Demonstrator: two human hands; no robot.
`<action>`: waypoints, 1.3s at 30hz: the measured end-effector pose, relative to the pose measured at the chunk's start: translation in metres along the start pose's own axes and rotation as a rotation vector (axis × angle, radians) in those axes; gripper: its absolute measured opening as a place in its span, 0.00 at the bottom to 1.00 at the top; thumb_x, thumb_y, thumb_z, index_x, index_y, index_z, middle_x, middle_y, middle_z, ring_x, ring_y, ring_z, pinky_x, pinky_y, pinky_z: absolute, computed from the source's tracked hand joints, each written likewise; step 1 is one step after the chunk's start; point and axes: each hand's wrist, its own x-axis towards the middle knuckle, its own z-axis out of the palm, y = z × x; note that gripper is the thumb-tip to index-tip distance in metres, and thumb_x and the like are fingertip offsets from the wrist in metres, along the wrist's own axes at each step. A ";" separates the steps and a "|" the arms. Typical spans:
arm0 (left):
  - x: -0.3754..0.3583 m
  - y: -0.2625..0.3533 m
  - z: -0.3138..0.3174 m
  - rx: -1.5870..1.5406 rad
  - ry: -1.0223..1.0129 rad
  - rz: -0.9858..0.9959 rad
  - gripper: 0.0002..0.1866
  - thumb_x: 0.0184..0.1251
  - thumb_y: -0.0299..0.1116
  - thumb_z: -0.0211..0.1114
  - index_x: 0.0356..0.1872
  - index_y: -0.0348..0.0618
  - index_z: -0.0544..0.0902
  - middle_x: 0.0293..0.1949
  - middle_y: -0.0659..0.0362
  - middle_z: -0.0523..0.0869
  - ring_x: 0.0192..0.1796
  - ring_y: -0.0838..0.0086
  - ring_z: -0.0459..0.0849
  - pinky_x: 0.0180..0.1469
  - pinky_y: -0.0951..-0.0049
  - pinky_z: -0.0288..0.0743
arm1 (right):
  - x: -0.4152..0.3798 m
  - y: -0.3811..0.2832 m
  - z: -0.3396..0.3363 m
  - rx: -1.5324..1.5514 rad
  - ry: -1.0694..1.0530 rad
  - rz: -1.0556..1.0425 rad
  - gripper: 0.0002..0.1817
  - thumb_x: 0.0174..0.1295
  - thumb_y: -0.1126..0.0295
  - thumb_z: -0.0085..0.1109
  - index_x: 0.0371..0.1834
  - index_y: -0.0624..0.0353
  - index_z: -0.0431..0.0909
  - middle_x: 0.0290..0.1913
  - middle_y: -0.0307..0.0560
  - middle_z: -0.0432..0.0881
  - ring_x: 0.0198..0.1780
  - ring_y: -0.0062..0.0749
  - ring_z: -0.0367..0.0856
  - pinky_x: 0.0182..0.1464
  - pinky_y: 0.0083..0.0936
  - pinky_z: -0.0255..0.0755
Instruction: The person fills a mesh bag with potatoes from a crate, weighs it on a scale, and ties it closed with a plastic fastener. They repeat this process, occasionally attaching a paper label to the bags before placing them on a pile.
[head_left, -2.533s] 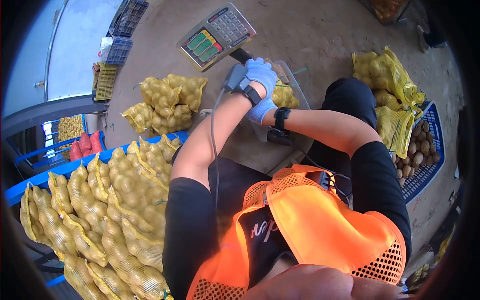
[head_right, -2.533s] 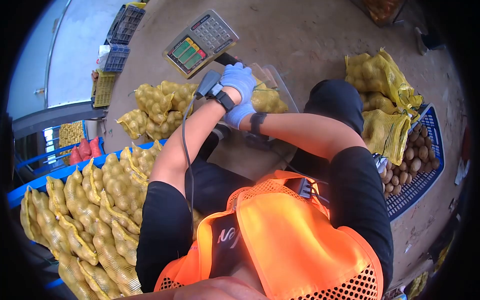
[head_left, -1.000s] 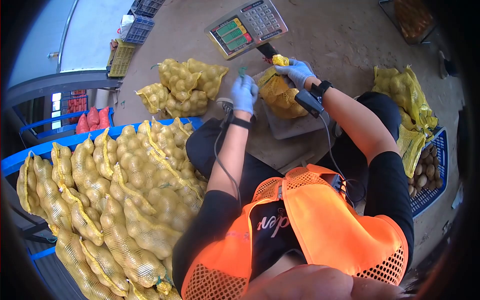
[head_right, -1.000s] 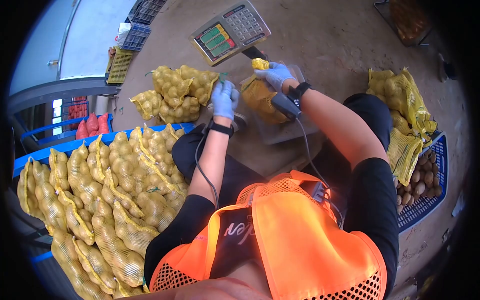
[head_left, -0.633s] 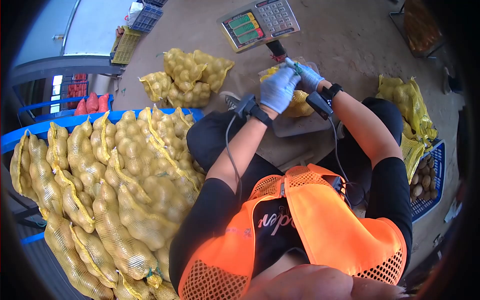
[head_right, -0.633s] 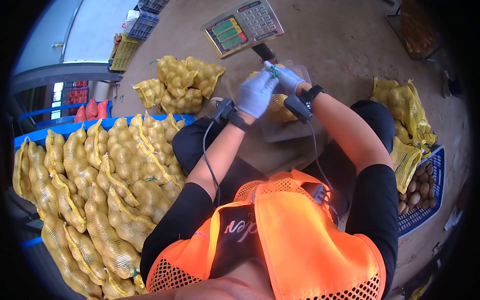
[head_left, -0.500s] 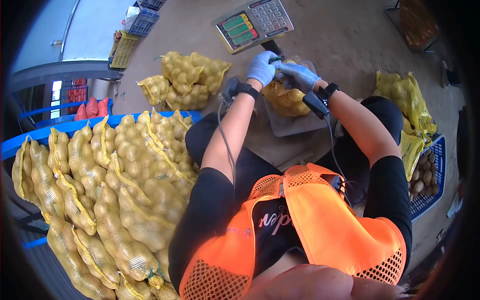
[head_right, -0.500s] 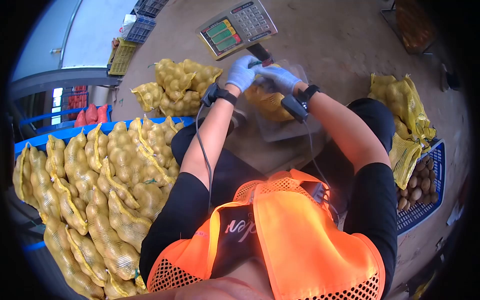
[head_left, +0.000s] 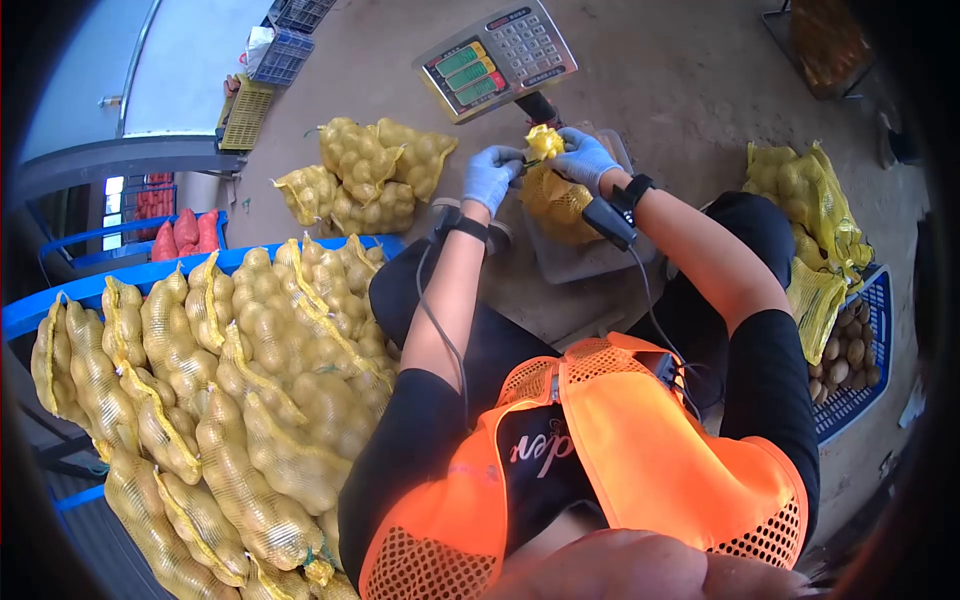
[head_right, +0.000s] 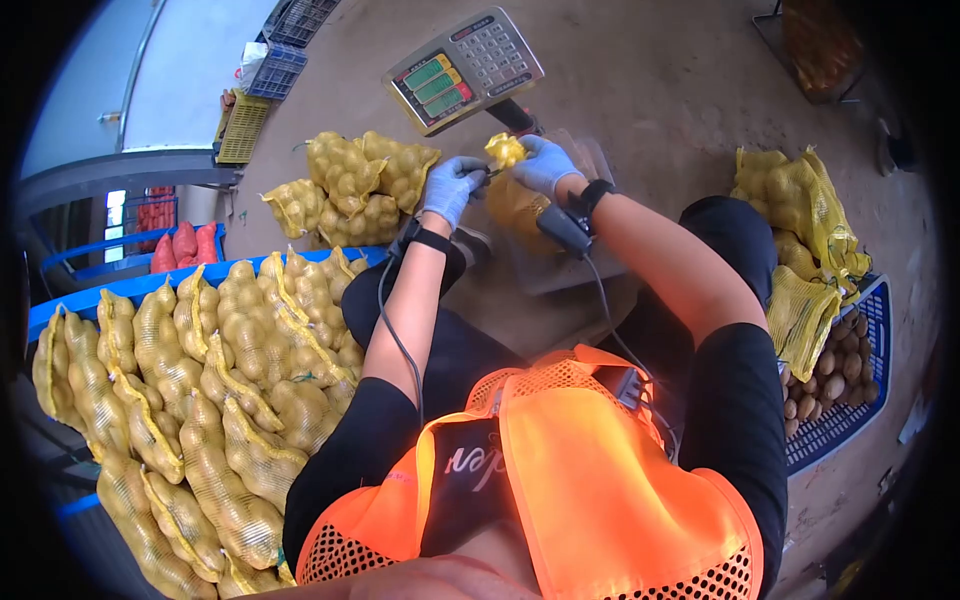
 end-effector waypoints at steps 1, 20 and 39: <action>-0.007 -0.010 0.002 -0.130 -0.003 -0.042 0.08 0.58 0.24 0.62 0.39 0.42 0.80 0.31 0.60 0.83 0.27 0.79 0.79 0.25 0.80 0.70 | -0.010 -0.017 0.000 0.072 0.006 0.085 0.19 0.49 0.69 0.65 0.45 0.61 0.76 0.33 0.41 0.79 0.32 0.19 0.77 0.32 0.17 0.71; -0.011 -0.017 0.071 -1.134 -0.166 -0.378 0.13 0.59 0.38 0.58 0.42 0.42 0.79 0.40 0.59 0.83 0.45 0.71 0.78 0.52 0.74 0.69 | -0.007 -0.008 0.003 0.407 0.055 0.268 0.11 0.57 0.73 0.57 0.44 0.54 0.73 0.23 0.38 0.74 0.22 0.22 0.71 0.23 0.19 0.66; -0.026 0.005 0.059 -1.136 -0.138 -0.204 0.04 0.60 0.25 0.58 0.36 0.43 0.78 0.24 0.66 0.78 0.15 0.84 0.66 0.19 0.83 0.61 | -0.023 -0.021 0.000 0.541 -0.105 0.226 0.12 0.57 0.68 0.60 0.42 0.59 0.74 0.34 0.43 0.80 0.34 0.27 0.78 0.35 0.21 0.71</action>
